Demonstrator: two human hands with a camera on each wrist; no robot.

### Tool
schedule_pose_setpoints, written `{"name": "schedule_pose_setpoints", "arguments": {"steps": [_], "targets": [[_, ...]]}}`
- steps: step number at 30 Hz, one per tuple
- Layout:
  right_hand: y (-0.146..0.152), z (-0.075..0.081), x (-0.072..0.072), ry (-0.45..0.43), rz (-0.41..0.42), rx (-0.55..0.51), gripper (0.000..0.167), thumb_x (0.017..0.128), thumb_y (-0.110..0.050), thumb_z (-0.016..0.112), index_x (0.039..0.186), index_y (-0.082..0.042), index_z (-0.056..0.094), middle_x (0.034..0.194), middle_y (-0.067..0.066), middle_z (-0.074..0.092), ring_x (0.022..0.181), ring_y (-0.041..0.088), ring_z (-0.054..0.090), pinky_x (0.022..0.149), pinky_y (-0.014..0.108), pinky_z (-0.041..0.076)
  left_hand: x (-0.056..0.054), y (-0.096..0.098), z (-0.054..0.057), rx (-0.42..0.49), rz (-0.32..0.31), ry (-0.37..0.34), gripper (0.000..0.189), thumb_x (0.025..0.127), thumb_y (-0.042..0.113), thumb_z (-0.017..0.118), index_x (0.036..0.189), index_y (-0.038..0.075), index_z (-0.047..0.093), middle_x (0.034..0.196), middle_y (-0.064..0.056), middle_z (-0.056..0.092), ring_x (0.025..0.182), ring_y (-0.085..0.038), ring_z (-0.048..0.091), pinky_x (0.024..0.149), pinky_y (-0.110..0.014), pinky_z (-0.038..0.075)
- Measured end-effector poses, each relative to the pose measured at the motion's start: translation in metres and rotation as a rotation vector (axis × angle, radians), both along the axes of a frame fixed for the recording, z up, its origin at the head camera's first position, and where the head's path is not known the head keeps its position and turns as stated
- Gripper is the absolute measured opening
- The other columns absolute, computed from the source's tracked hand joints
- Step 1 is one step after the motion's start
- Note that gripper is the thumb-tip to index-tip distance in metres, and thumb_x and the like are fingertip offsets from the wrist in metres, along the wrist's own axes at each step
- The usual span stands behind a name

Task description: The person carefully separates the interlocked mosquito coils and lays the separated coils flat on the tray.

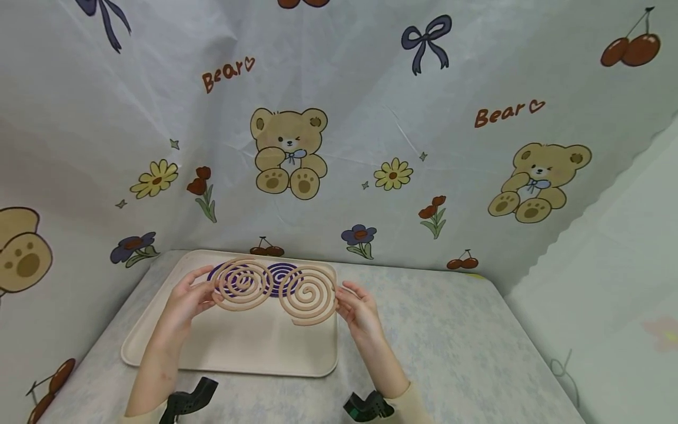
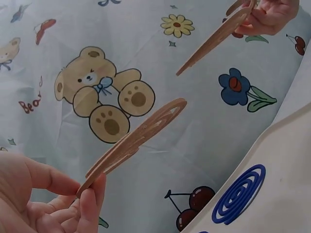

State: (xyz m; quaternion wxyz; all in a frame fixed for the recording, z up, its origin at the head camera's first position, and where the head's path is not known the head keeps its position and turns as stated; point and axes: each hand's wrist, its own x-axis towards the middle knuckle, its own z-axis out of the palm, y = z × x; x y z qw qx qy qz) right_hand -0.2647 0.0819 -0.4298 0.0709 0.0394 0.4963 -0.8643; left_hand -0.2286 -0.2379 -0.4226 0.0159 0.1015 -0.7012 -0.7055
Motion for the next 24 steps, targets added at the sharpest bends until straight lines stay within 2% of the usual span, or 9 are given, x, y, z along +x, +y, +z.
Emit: {"name": "schedule_pose_setpoints", "arguments": {"steps": [7, 15, 18, 24], "targets": [[-0.003, -0.007, -0.003, -0.024, -0.008, 0.018, 0.020, 0.086, 0.010, 0.054, 0.100, -0.004, 0.054, 0.077, -0.001, 0.067, 0.063, 0.006, 0.064, 0.057, 0.014, 0.053, -0.005, -0.016, -0.013, -0.043, -0.039, -0.027, 0.057, 0.099, 0.017, 0.047, 0.146, 0.000, 0.020, 0.068, 0.023, 0.061, 0.066, 0.006, 0.057, 0.065, -0.012, 0.051], [-0.007, -0.013, -0.005, -0.032, -0.015, 0.022, 0.019, 0.086, 0.009, 0.056, 0.101, -0.002, 0.055, 0.075, -0.001, 0.067, 0.062, 0.006, 0.064, 0.057, 0.014, 0.053, -0.009, -0.049, -0.035, -0.108, -0.161, -0.035, 0.061, 0.097, 0.005, 0.043, 0.147, -0.006, 0.010, 0.082, 0.025, 0.060, 0.070, 0.004, 0.060, 0.068, -0.014, 0.052], [-0.007, -0.015, -0.006, -0.037, -0.013, 0.028, 0.019, 0.086, 0.008, 0.057, 0.099, -0.004, 0.056, 0.075, -0.002, 0.068, 0.062, 0.006, 0.064, 0.057, 0.014, 0.053, -0.009, -0.058, -0.041, -0.118, -0.189, -0.039, 0.060, 0.098, 0.004, 0.041, 0.146, -0.008, 0.008, 0.082, 0.022, 0.062, 0.069, 0.003, 0.060, 0.067, -0.015, 0.052], [-0.009, -0.020, -0.007, -0.043, -0.017, 0.043, 0.018, 0.086, 0.008, 0.058, 0.094, -0.008, 0.057, 0.074, -0.003, 0.068, 0.062, 0.006, 0.064, 0.057, 0.015, 0.054, -0.008, -0.068, -0.052, -0.151, -0.233, -0.091, 0.056, 0.096, 0.001, 0.037, 0.142, -0.013, 0.009, 0.079, 0.017, 0.061, 0.067, 0.002, 0.058, 0.063, -0.016, 0.051]]}}
